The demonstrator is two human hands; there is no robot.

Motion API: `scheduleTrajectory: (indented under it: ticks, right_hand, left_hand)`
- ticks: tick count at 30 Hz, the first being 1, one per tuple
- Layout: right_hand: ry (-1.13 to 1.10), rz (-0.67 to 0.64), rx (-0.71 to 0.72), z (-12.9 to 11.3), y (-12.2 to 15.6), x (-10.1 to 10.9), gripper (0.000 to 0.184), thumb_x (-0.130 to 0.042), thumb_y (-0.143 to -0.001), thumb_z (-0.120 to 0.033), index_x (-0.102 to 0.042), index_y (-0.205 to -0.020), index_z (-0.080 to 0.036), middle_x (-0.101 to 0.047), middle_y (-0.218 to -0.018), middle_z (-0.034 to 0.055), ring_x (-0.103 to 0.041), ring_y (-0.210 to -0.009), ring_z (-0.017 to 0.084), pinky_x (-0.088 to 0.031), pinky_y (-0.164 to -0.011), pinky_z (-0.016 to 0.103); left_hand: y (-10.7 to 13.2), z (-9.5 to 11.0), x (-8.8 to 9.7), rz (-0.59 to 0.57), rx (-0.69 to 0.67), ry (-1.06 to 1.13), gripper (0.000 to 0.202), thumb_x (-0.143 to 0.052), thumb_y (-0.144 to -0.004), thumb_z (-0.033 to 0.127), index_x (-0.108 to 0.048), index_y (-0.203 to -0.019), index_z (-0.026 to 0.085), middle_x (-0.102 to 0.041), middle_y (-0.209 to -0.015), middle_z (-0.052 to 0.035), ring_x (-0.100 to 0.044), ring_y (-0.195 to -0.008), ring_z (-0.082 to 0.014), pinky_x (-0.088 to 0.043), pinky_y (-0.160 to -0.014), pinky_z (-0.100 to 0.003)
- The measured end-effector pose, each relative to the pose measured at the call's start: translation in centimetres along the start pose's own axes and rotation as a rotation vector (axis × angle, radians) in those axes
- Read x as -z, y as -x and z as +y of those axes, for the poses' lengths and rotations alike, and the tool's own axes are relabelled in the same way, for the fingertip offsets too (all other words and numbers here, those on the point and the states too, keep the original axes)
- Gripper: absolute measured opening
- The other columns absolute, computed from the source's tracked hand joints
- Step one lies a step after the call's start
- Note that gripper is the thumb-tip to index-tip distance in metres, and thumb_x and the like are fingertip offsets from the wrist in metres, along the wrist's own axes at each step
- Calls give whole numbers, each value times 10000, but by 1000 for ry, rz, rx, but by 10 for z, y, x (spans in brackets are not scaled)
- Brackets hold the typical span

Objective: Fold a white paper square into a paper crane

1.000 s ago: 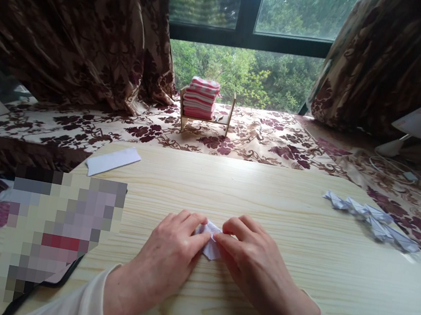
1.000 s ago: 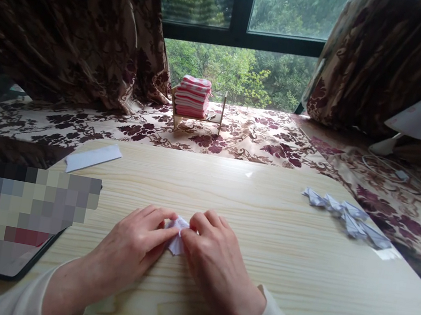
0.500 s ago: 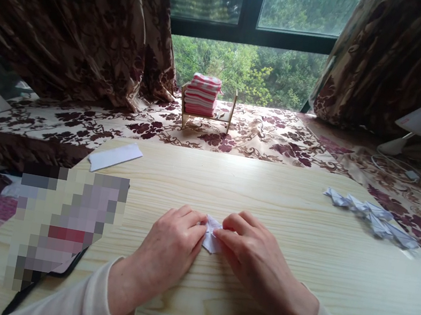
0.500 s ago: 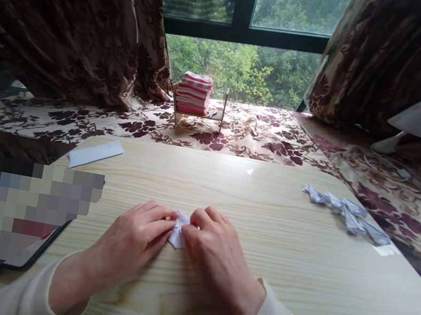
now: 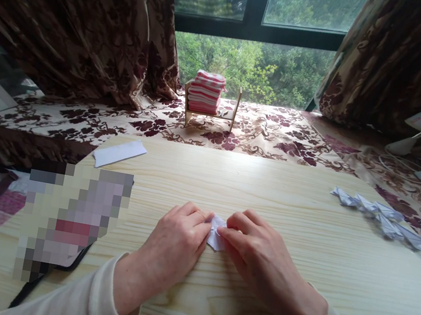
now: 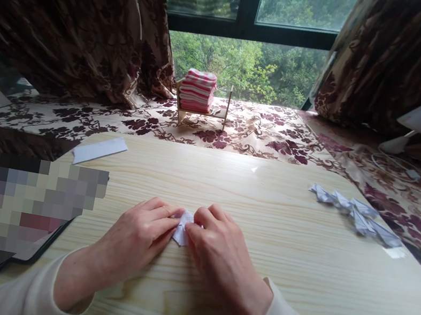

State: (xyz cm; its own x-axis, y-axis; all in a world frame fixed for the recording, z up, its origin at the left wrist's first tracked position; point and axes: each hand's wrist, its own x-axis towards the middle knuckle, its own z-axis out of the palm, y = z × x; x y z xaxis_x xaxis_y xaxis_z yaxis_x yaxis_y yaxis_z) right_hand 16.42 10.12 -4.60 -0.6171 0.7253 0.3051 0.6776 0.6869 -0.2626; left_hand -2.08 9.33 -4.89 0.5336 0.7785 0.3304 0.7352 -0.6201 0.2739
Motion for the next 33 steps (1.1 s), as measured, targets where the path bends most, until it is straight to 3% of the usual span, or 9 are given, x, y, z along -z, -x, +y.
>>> scheduleTrajectory:
  ticks: [16,25,29,31,33]
  right_hand:
    - [0,21,-12,-4,3,-4,182,-539,-900,-149,-659,-767,-182,-619,-762,42,-499,-727,162,-378,-596,258]
    - [-1,7,-44,-8,3,-1,212,-514,-920,-178,-676,-785,-198,-613,-780,46,-504,-738,161,-400,-599,252]
    - [-21,22,-58,-13,9,-2,220,-465,-931,-176,-673,-861,-195,-605,-843,67,-503,-770,180,-437,-641,286]
    - [-27,14,-63,-15,13,-5,195,-490,-882,-115,-659,-947,-186,-603,-891,79,-505,-805,198,-460,-681,314]
    - [-29,0,-56,-15,16,-8,289,-525,-808,-54,-636,-1042,-183,-607,-939,83,-508,-848,214,-478,-717,332]
  left_hand:
    - [-2,2,6,-81,47,-7,179,-502,-902,138,-679,-883,157,-664,-942,-62,-560,-916,-209,-497,-820,-364]
    - [-2,3,6,-68,36,-24,172,-495,-894,126,-656,-848,165,-659,-907,-53,-565,-881,-206,-482,-789,-360]
    - [-1,3,5,-54,38,-23,163,-487,-898,123,-643,-916,168,-659,-929,-51,-564,-898,-213,-473,-810,-377]
    - [-1,3,3,-41,28,-34,180,-475,-913,135,-624,-1007,171,-654,-963,-52,-555,-925,-217,-466,-833,-387]
    - [0,3,1,-53,9,-61,205,-468,-925,157,-598,-1082,181,-639,-983,-53,-542,-941,-224,-462,-842,-395]
